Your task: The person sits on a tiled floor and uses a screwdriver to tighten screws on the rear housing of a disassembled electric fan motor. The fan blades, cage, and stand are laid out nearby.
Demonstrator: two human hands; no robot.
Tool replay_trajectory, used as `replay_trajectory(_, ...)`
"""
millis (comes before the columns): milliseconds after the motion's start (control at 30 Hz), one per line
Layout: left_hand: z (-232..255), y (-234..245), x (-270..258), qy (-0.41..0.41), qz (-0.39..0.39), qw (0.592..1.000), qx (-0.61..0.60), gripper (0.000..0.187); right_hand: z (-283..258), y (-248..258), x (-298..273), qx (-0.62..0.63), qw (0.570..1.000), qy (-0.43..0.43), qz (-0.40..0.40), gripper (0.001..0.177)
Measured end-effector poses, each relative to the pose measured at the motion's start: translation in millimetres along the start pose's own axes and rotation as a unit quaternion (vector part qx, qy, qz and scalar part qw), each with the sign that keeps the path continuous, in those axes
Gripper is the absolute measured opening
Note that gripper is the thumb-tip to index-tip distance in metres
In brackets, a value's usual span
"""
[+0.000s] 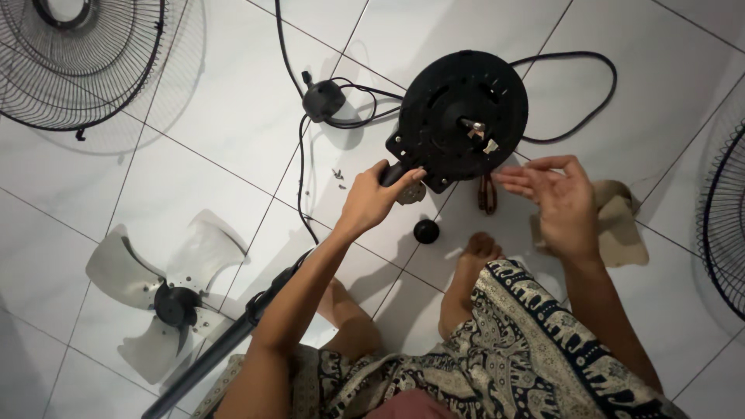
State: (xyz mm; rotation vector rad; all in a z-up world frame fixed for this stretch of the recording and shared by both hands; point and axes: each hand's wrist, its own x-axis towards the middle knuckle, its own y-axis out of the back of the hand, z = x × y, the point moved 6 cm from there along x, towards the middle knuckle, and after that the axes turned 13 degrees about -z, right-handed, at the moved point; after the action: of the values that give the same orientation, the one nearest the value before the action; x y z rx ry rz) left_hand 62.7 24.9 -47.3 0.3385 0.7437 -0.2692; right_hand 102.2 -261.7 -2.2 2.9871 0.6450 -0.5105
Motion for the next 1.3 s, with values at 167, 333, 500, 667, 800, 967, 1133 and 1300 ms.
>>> replay_trajectory(167, 0, -1, 3, 0.002, -0.006, 1.0, -0.01, 0.069, -23, -3, 0, -0.033, 0.999, 0.001, 0.026, 0.01)
replay_trajectory(333, 1, -1, 2, 0.003, -0.005, 1.0, -0.018, 0.069, -28, -11, 6, -0.046, 0.996, 0.072, -0.007, 0.012)
replay_trajectory(500, 4, 1, 2, 0.007, 0.001, 1.0, -0.005, 0.07, -32, -29, 23, -0.007, 0.998, 0.051, -0.041, 0.007)
replay_trajectory(667, 2, -1, 4, 0.026, 0.0, 0.999, 0.024, 0.072, -48, -54, 33, -0.063, 0.995, 0.068, -0.048, 0.013)
replay_trajectory(800, -1, -1, 4, 0.034, -0.005, 0.999, 0.03, 0.07, -60, -64, 38, -0.145, 0.981, 0.127, -0.025, 0.015)
replay_trajectory(967, 0, -1, 3, 0.041, -0.008, 0.999, 0.023, 0.067, -57, -68, 40, -0.171, 0.974, 0.148, 0.008, 0.012)
replay_trajectory(1133, 6, -3, 1, 0.02, -0.012, 1.0, -0.002, 0.066, -56, -70, 37, -0.279, 0.937, 0.207, 0.043, 0.014)
replay_trajectory(1300, 8, -2, -1, 0.031, -0.002, 0.999, 0.022, 0.069, -49, -71, 39, -0.308, 0.923, 0.22, 0.074, 0.017)
